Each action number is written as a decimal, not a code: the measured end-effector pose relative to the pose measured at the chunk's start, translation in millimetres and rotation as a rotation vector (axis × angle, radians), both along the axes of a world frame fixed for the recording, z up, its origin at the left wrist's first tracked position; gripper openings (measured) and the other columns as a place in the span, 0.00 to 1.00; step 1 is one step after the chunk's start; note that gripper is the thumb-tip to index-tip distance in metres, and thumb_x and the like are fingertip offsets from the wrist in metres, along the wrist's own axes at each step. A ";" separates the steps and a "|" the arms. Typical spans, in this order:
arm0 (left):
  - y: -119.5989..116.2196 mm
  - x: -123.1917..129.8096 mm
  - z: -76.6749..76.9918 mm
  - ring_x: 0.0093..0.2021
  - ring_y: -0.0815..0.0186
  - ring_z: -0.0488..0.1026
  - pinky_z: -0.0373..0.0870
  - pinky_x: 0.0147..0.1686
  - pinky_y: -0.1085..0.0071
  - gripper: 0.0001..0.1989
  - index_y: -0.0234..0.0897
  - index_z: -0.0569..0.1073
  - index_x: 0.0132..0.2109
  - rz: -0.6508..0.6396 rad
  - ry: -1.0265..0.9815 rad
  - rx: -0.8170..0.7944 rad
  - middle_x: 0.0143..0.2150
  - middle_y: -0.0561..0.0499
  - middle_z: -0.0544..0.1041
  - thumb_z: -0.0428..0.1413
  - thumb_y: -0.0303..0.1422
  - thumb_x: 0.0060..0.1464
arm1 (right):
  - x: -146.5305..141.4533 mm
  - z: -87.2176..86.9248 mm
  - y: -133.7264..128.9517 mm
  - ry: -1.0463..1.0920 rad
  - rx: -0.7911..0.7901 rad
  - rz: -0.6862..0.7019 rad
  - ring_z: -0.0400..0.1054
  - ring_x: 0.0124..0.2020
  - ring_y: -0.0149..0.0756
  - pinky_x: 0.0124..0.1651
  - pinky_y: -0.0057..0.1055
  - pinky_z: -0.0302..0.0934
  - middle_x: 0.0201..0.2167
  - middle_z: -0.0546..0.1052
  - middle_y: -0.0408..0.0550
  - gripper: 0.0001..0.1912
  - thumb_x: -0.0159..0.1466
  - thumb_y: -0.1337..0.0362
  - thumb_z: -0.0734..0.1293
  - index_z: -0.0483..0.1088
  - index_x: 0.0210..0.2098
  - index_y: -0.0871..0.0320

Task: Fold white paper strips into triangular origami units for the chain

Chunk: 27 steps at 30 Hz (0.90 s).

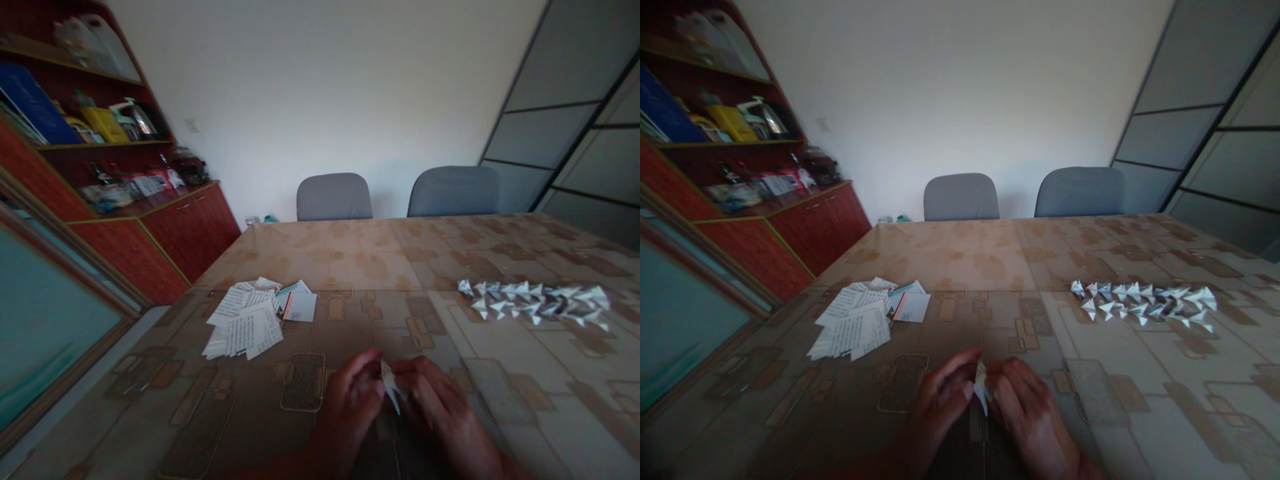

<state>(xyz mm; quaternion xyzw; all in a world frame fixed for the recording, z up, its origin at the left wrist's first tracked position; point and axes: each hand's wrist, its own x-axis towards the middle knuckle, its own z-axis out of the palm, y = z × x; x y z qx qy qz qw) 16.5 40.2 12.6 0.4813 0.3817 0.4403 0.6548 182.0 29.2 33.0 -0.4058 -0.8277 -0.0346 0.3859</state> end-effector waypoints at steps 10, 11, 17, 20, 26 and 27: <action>2.7 -4.8 3.5 0.51 0.57 0.75 0.69 0.52 0.63 0.20 0.35 0.73 0.53 -0.036 0.009 0.063 0.51 0.43 0.78 0.60 0.38 0.54 | -2.1 -4.5 0.8 0.106 -0.106 0.023 0.74 0.30 0.35 0.33 0.28 0.69 0.30 0.76 0.45 0.08 0.68 0.68 0.58 0.67 0.42 0.53; 3.2 -4.7 3.0 0.51 0.57 0.75 0.70 0.52 0.63 0.20 0.35 0.74 0.52 -0.035 0.012 0.071 0.51 0.43 0.78 0.60 0.38 0.54 | -2.0 -4.9 0.7 0.111 -0.109 0.022 0.74 0.31 0.35 0.33 0.29 0.69 0.30 0.76 0.45 0.08 0.68 0.68 0.58 0.67 0.43 0.53; 3.1 -2.9 0.4 0.47 0.56 0.77 0.72 0.48 0.64 0.21 0.34 0.75 0.51 -0.043 -0.028 0.097 0.47 0.42 0.80 0.63 0.36 0.50 | -1.9 0.0 -0.6 0.151 -0.100 0.016 0.73 0.28 0.33 0.30 0.27 0.68 0.27 0.75 0.43 0.07 0.69 0.67 0.59 0.67 0.36 0.53; 0.8 -2.3 0.3 0.47 0.56 0.77 0.72 0.47 0.65 0.22 0.34 0.75 0.51 -0.049 -0.014 0.110 0.47 0.42 0.79 0.64 0.33 0.47 | -1.8 2.4 -1.8 0.155 -0.099 0.021 0.72 0.28 0.32 0.30 0.26 0.67 0.27 0.74 0.43 0.08 0.69 0.67 0.59 0.67 0.34 0.54; 1.8 -4.1 -0.9 0.47 0.56 0.76 0.71 0.48 0.66 0.22 0.34 0.77 0.50 -0.045 0.077 0.177 0.47 0.42 0.79 0.64 0.30 0.45 | 1.0 2.0 -1.2 0.165 -0.127 0.088 0.72 0.28 0.33 0.31 0.27 0.67 0.27 0.74 0.43 0.06 0.69 0.67 0.60 0.67 0.36 0.54; 2.8 -4.9 -1.4 0.47 0.56 0.76 0.71 0.49 0.66 0.23 0.35 0.76 0.51 -0.042 0.098 0.191 0.48 0.43 0.79 0.64 0.29 0.45 | 2.1 2.5 -1.0 0.168 -0.149 0.107 0.72 0.30 0.33 0.32 0.26 0.67 0.29 0.75 0.44 0.05 0.68 0.67 0.61 0.68 0.38 0.54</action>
